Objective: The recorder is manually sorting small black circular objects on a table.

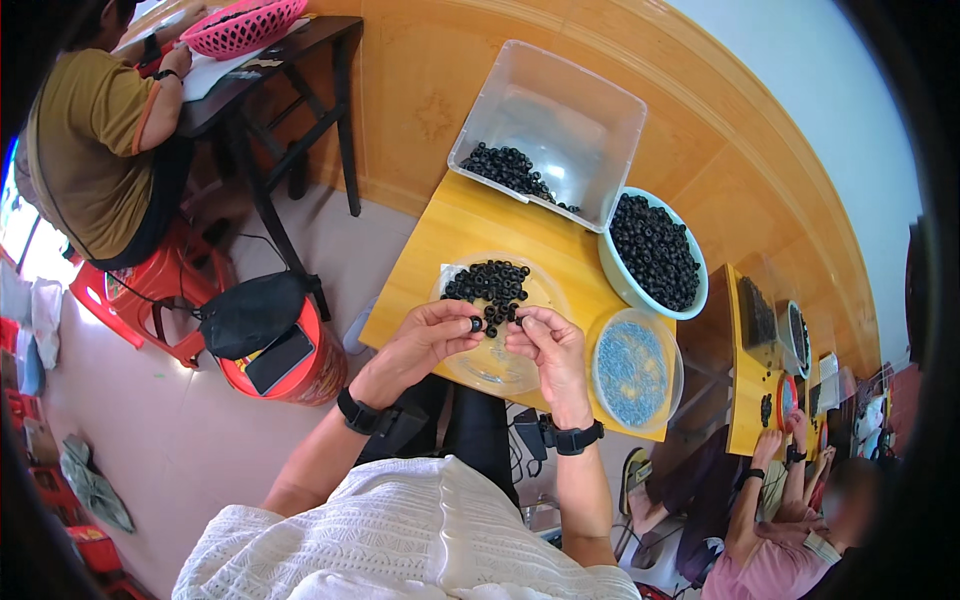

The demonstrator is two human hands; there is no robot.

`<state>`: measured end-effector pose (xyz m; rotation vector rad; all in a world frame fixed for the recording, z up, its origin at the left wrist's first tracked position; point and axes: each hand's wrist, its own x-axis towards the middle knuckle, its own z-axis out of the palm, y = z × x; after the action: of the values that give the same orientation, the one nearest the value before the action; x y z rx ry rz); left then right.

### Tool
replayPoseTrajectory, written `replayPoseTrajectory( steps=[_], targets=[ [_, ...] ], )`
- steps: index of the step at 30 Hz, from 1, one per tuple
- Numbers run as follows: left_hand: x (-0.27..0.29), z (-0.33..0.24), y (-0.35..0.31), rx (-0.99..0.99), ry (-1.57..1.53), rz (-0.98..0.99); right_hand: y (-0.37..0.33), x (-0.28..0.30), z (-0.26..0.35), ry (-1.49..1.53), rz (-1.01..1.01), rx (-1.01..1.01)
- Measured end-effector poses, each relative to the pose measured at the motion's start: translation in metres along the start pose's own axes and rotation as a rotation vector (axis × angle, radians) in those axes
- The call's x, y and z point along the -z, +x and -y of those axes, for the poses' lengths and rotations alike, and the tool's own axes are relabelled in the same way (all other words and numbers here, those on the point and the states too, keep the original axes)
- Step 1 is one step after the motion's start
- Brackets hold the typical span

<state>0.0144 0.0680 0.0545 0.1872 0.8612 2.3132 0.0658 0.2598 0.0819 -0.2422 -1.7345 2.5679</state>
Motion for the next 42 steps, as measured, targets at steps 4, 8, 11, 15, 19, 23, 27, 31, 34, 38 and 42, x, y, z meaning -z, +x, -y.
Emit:
replayPoseTrajectory(
  steps=[4,8,11,15,19,23,27,31,34,38,42],
  targets=[
    [-0.003,0.005,0.003,0.007,-0.009,0.041,-0.005,0.0,-0.001,-0.06,-0.04,0.02],
    [-0.003,0.008,0.004,0.023,-0.013,0.074,-0.011,-0.006,0.0,-0.076,-0.02,0.017],
    [-0.003,0.009,0.002,0.014,-0.018,0.064,-0.016,-0.021,0.005,-0.12,-0.009,0.013],
    [-0.001,0.011,0.001,0.0,0.014,0.037,-0.017,-0.032,0.001,-0.266,-0.002,0.109],
    [-0.003,0.009,-0.001,-0.021,0.077,0.06,-0.015,-0.038,-0.003,-0.426,0.008,0.198],
    [-0.003,0.011,-0.004,-0.05,0.145,0.034,-0.019,-0.047,-0.004,-0.605,-0.026,0.238],
    [-0.005,0.012,-0.006,-0.062,0.176,0.02,-0.022,-0.044,-0.007,-0.747,-0.032,0.385],
    [-0.007,0.01,-0.009,-0.051,0.185,0.037,-0.026,-0.043,-0.005,-0.769,-0.027,0.477],
    [-0.007,0.012,-0.008,-0.057,0.205,0.03,-0.027,-0.04,-0.001,-0.772,-0.008,0.453],
    [-0.004,0.013,-0.008,-0.05,0.175,0.047,-0.028,-0.041,0.004,-0.683,-0.024,0.382],
    [-0.004,0.013,-0.008,-0.027,0.101,0.07,-0.028,-0.039,0.01,-0.555,-0.055,0.303]
  ],
)
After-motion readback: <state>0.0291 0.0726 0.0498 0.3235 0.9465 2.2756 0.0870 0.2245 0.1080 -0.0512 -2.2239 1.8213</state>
